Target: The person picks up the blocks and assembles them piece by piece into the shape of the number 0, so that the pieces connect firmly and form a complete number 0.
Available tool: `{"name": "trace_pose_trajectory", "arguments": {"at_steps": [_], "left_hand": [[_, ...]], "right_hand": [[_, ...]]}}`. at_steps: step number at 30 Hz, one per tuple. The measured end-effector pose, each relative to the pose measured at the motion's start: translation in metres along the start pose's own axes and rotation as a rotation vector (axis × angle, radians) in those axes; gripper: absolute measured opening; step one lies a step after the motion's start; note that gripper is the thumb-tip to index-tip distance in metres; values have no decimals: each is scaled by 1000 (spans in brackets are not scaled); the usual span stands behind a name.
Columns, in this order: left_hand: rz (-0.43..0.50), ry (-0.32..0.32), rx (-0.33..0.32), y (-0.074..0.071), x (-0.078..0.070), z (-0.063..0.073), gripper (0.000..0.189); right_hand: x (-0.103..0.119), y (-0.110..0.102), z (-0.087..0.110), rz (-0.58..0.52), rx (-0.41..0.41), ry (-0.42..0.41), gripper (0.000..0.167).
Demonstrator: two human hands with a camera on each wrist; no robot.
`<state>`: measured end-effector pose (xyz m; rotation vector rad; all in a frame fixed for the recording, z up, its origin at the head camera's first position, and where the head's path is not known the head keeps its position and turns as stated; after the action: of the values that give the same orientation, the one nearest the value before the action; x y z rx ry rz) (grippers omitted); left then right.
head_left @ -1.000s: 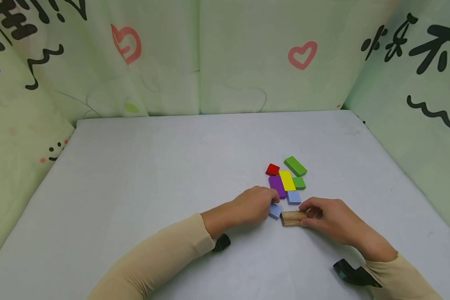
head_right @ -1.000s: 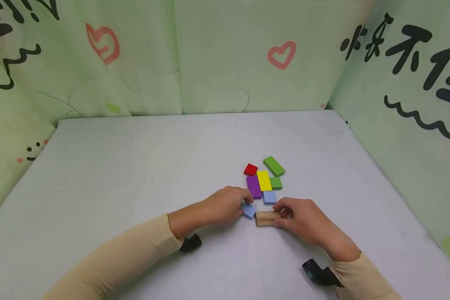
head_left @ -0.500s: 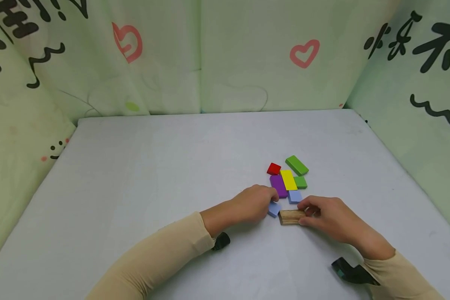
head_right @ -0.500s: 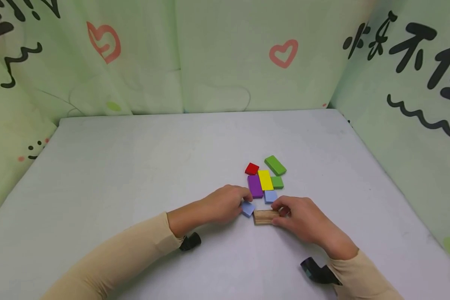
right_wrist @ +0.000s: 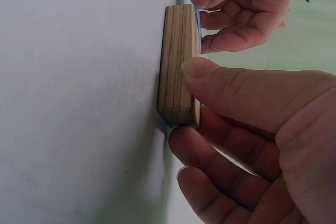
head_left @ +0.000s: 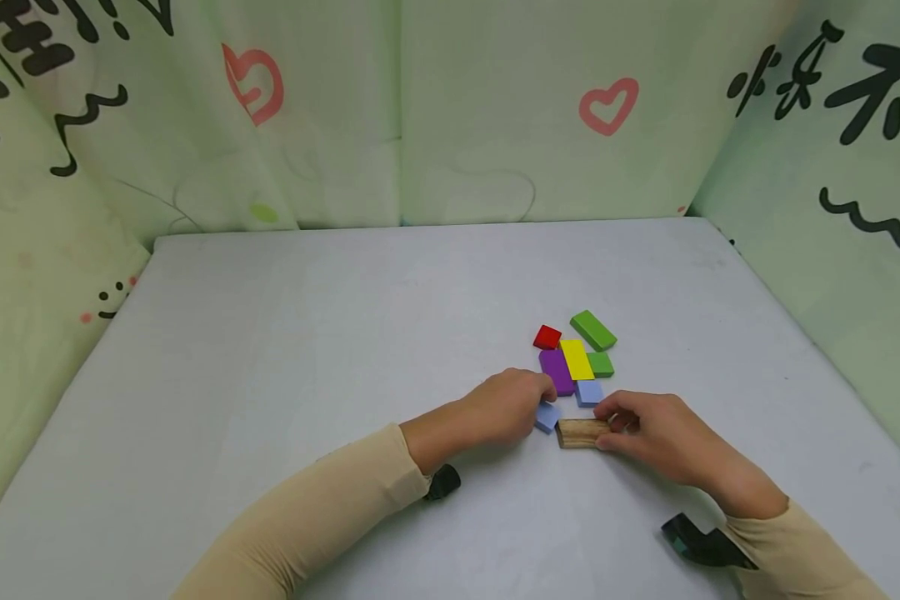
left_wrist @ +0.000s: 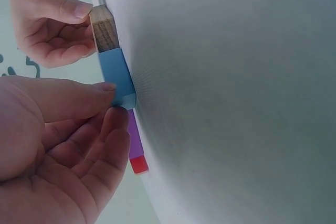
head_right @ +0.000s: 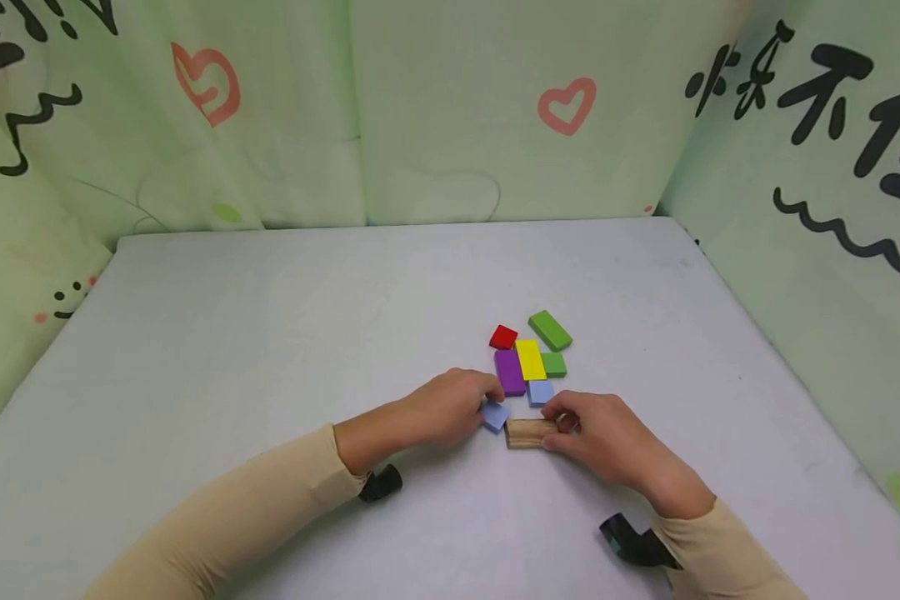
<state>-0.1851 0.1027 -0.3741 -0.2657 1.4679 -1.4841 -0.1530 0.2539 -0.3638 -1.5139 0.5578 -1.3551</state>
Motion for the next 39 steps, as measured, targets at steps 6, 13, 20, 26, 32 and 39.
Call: {"name": "trace_pose_trajectory", "arguments": {"at_steps": [6,13,20,26,32,39], "left_hand": [[-22,20,-13,-1,0,0,31],[-10,17,-11,-1,0,0,31],[7,15,-32,-5,-2,2,30],[24,22,-39,-6,-7,1,27],[44,10,-27,-3,-11,1,27],[42,25,-44,-1,-14,0,23]], "right_hand": [[2,0,0,13,3,13,28],[1,1,0,13,9,20,27],[0,1,0,16,10,20,28],[-1,0,0,15,9,0,31],[0,-1,0,0,9,-2,30],[0,1,0,0,10,2,30]]}}
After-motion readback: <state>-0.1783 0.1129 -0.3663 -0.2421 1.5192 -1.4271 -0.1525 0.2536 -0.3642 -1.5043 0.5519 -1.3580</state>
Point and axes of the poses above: each hand's wrist, its own z-axis away from the middle knuckle, its own y-axis out of the palm, x = y × z, the point moved 7 cm from there along -z, towards the middle knuckle, and after that the axes turned 1 degree about -z, right-handed, at the moved point
